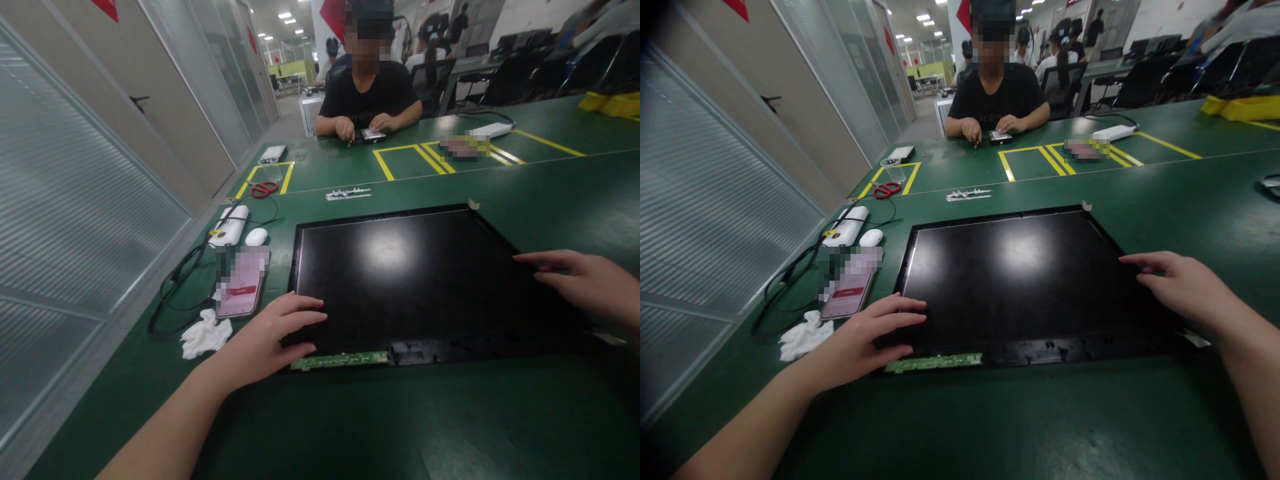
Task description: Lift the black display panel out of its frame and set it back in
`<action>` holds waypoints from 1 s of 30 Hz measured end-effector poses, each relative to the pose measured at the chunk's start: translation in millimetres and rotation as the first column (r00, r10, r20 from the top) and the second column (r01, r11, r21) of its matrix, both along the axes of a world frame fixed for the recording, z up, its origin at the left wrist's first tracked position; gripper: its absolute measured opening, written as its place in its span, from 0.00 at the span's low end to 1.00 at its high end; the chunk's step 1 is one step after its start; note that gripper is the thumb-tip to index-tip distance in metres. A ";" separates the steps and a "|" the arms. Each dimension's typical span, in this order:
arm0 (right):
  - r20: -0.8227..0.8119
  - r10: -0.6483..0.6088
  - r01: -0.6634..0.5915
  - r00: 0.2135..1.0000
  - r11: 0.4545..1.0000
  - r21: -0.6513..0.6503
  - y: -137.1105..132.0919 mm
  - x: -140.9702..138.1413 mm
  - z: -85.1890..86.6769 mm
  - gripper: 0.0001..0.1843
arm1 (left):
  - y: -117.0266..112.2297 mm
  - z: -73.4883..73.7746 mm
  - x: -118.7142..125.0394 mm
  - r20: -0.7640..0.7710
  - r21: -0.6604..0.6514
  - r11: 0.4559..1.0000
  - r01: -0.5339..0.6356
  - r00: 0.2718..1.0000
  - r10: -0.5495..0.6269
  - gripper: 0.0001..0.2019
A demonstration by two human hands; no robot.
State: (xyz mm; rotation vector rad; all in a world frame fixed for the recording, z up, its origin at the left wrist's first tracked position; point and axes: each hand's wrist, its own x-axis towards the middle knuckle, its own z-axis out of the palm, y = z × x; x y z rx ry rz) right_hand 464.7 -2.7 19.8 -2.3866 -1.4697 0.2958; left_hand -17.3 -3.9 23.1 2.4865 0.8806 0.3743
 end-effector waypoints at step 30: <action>-0.106 -0.031 0.036 0.994 0.998 0.048 -0.8 -5.6 4.9 0.23 | 0.5 0.0 0.0 -0.052 0.041 0.999 -0.013 0.999 0.015 0.18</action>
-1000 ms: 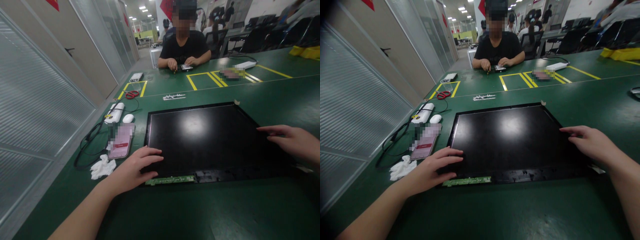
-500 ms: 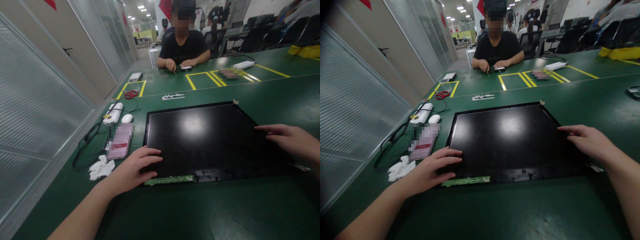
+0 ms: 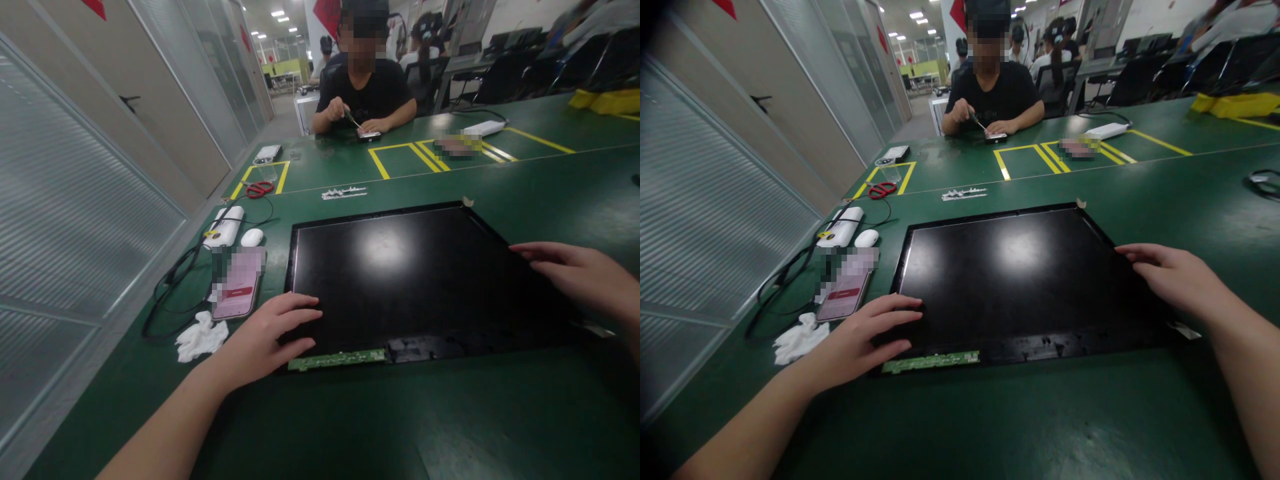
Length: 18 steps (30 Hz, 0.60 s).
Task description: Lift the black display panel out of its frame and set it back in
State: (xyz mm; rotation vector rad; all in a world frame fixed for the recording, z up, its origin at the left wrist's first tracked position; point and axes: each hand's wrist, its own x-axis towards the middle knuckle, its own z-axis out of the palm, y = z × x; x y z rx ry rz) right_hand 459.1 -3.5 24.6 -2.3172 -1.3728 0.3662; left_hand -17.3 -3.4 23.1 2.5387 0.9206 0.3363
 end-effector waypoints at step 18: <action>0.210 0.186 -0.184 0.960 0.983 -0.028 3.3 17.0 -19.1 0.27 | 11.2 -19.6 -3.0 -0.052 0.048 0.913 -0.404 0.912 0.406 0.25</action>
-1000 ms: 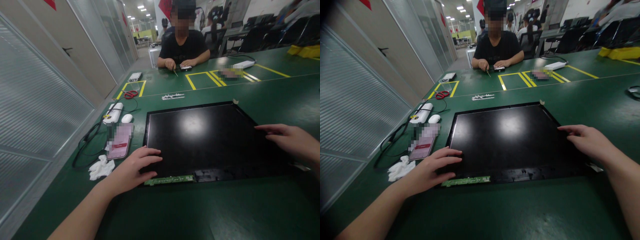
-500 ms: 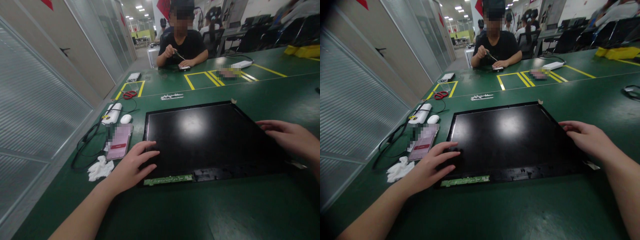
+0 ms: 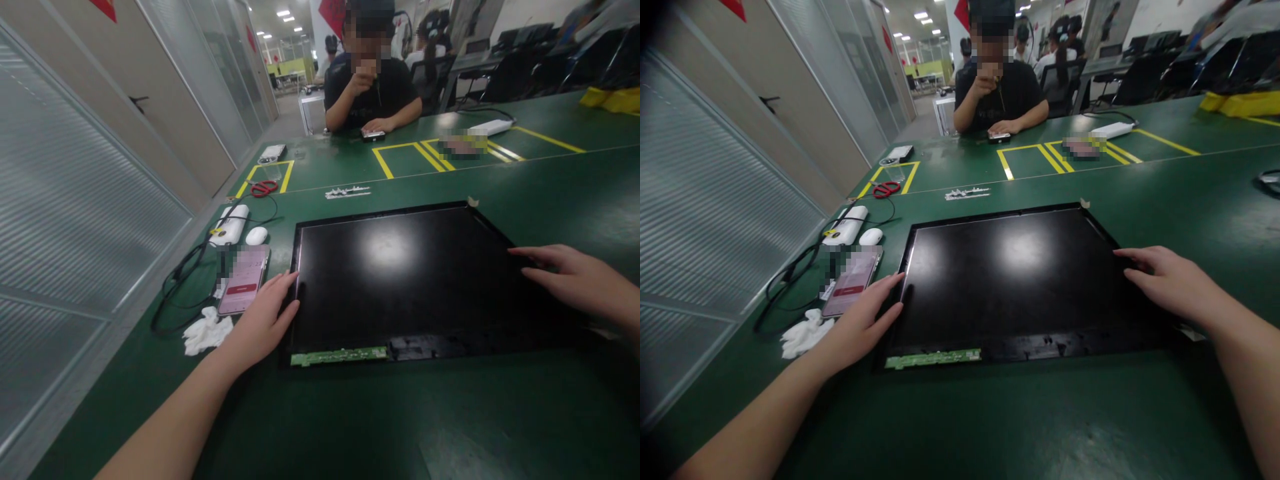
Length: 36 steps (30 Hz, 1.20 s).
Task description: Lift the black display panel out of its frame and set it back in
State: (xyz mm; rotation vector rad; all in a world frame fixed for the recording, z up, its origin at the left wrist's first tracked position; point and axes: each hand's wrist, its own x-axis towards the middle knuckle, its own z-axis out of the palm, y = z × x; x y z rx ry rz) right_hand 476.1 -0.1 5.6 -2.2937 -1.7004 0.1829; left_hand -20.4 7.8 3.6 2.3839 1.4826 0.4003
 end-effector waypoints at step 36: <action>0.044 0.018 -0.019 0.999 0.999 0.026 6.0 3.1 -8.8 0.27 | 4.1 1.1 -0.2 0.013 0.056 0.998 0.014 1.000 -0.014 0.15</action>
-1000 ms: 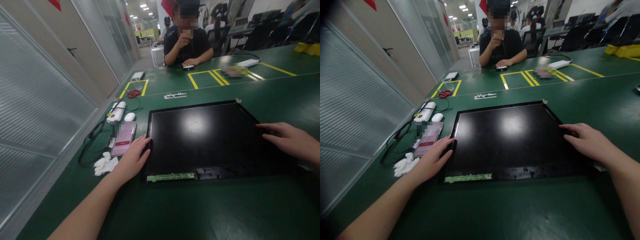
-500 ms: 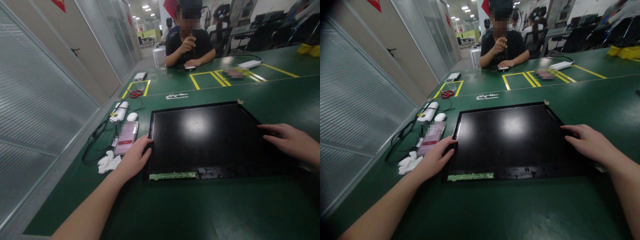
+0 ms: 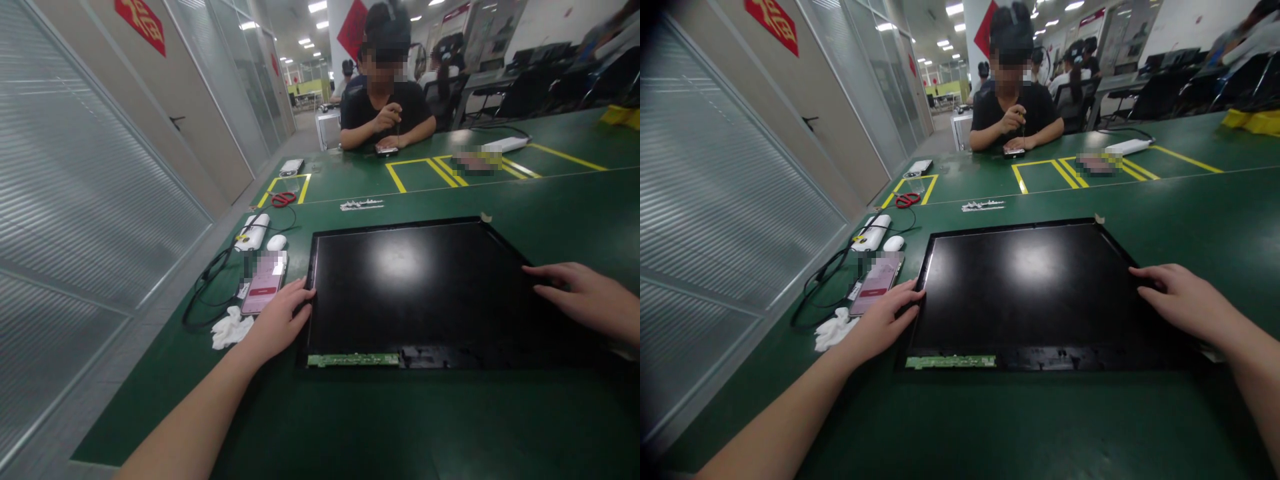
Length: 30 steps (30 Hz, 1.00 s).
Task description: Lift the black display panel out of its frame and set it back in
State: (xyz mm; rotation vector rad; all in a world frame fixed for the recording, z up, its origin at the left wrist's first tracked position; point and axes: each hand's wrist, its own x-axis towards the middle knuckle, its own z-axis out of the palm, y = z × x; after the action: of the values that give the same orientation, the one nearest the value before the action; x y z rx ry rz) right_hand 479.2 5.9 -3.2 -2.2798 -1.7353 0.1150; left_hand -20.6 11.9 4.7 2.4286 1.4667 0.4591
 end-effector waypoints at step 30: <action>-0.240 -0.018 0.058 0.971 0.986 0.159 7.4 7.1 -16.2 0.20 | 3.2 -8.4 0.7 -0.004 0.023 1.000 -0.020 1.000 0.020 0.19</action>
State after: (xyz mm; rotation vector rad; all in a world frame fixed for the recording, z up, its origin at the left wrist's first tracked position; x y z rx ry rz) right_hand 486.3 13.3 -19.4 -2.0846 -1.5202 0.2187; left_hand -19.9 15.1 -3.7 2.4358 1.4970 0.4775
